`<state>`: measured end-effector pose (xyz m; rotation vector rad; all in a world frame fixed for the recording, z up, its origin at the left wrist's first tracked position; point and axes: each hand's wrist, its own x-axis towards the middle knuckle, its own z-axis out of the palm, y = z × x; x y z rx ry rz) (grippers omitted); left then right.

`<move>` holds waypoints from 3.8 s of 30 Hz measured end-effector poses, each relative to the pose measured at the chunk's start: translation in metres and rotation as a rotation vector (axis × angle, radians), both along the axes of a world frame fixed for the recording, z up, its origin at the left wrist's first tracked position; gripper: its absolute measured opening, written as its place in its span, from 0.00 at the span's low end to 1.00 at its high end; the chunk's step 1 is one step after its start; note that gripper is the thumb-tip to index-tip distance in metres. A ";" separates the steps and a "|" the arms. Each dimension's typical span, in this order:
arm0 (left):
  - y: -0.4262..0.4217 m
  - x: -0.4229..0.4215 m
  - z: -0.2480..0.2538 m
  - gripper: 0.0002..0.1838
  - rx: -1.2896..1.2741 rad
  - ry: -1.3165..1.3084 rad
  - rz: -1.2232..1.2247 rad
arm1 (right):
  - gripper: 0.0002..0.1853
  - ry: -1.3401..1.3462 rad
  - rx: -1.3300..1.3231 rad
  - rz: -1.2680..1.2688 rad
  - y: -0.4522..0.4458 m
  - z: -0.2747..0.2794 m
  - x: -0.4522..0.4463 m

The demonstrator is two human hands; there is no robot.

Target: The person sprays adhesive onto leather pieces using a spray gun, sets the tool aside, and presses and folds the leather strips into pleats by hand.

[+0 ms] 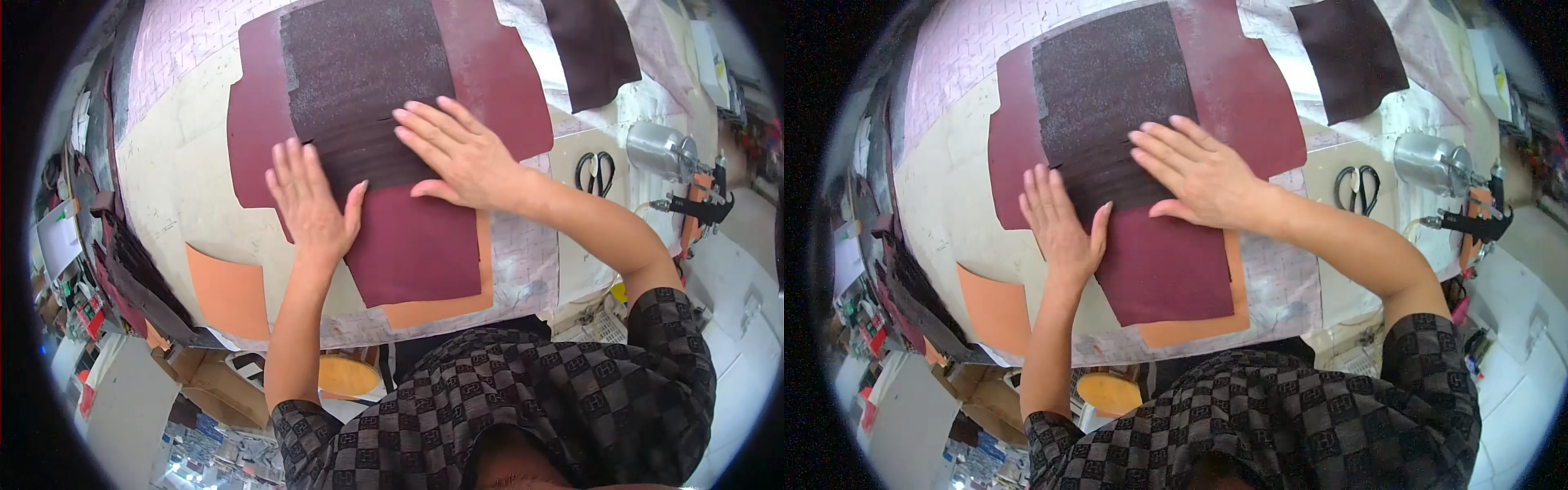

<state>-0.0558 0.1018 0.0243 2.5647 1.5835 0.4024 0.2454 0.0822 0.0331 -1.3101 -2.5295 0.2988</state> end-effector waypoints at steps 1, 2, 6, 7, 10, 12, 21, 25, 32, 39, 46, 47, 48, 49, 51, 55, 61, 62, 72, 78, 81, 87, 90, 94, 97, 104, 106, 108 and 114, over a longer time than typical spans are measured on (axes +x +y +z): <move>0.005 0.008 0.003 0.50 -0.025 0.031 -0.098 | 0.51 0.040 -0.008 -0.009 0.004 0.000 -0.013; 0.010 0.016 0.003 0.49 -0.049 0.061 -0.196 | 0.51 0.040 -0.009 -0.011 0.007 -0.006 -0.023; 0.014 0.016 -0.008 0.49 -0.054 0.105 -0.169 | 0.51 -0.020 -0.016 -0.035 0.007 -0.026 -0.031; 0.013 0.008 -0.007 0.49 -0.053 0.120 -0.127 | 0.51 -0.028 -0.017 -0.050 0.005 -0.024 -0.024; 0.017 -0.007 -0.005 0.50 -0.049 0.148 -0.080 | 0.50 -0.040 0.002 -0.080 -0.002 -0.023 -0.007; 0.016 -0.013 0.000 0.50 -0.060 0.174 -0.064 | 0.50 -0.097 -0.001 -0.065 -0.001 -0.021 -0.002; -0.014 -0.020 -0.007 0.48 -0.129 0.114 -0.143 | 0.48 -0.088 -0.053 -0.075 -0.005 -0.022 -0.004; -0.022 -0.043 -0.009 0.48 -0.165 0.235 -0.068 | 0.48 -0.099 -0.039 -0.086 -0.007 -0.024 -0.004; -0.042 -0.040 -0.004 0.41 -0.053 0.096 -0.069 | 0.48 -0.138 -0.038 -0.078 -0.008 -0.021 -0.006; -0.037 -0.028 0.002 0.32 -0.103 0.042 -0.082 | 0.39 0.136 -0.021 -0.084 0.000 -0.024 0.006; -0.015 -0.018 0.004 0.43 -0.051 -0.355 -0.025 | 0.18 0.395 0.132 -0.267 0.047 -0.009 -0.037; -0.003 -0.016 0.007 0.44 -0.037 -0.364 -0.044 | 0.15 0.395 0.123 -0.258 0.056 -0.011 -0.050; 0.009 -0.014 0.004 0.44 -0.037 -0.362 -0.049 | 0.12 0.380 0.145 -0.274 0.066 -0.015 -0.063; 0.023 -0.011 -0.001 0.44 -0.034 -0.414 -0.064 | 0.12 0.381 0.148 -0.278 0.071 -0.017 -0.071; 0.047 -0.006 -0.004 0.45 -0.030 -0.471 -0.078 | 0.11 0.245 0.059 -0.302 0.079 -0.021 -0.080; 0.066 -0.003 0.005 0.45 -0.042 -0.238 -0.142 | 0.11 0.225 0.047 -0.244 0.081 -0.023 -0.072; 0.082 -0.008 0.014 0.37 -0.065 -0.259 -0.140 | 0.11 0.378 0.042 -0.085 0.086 -0.017 -0.061; 0.086 -0.010 0.015 0.34 -0.089 -0.271 -0.171 | 0.10 0.383 0.008 -0.116 0.088 -0.018 -0.064; 0.122 -0.019 0.020 0.13 -0.191 -0.295 -0.231 | 0.09 0.437 0.087 0.029 0.113 -0.038 -0.060; 0.124 -0.023 0.013 0.13 -0.115 -0.220 -0.357 | 0.14 0.369 0.172 0.172 0.116 -0.040 -0.053; 0.121 -0.026 0.007 0.17 0.012 -0.134 -0.447 | 0.17 0.295 0.178 0.211 0.117 -0.040 -0.050; 0.100 -0.028 0.019 0.24 0.186 0.146 -0.500 | 0.19 0.153 0.170 0.277 0.118 -0.036 -0.050; 0.084 -0.028 0.013 0.26 0.213 0.163 -0.218 | 0.18 0.073 0.150 0.291 0.118 -0.031 -0.052; 0.063 0.014 0.011 0.28 0.099 0.057 -0.243 | 0.18 0.094 0.150 0.296 0.120 -0.038 -0.049; 0.057 0.019 0.007 0.31 0.150 0.269 -0.260 | 0.19 0.268 0.104 0.337 0.123 -0.042 -0.019; 0.052 0.040 0.026 0.32 0.020 0.452 -0.234 | 0.21 0.112 0.179 0.391 0.117 -0.031 0.001; 0.057 0.042 0.030 0.30 0.073 0.390 -0.171 | 0.21 -0.009 0.137 0.367 0.112 -0.024 -0.002; 0.052 0.057 0.024 0.31 0.042 0.199 -0.212 | 0.21 -0.015 0.125 0.355 0.111 -0.023 -0.005; 0.042 0.071 0.013 0.33 0.065 0.380 -0.248 | 0.22 0.128 0.076 0.368 0.111 -0.030 0.034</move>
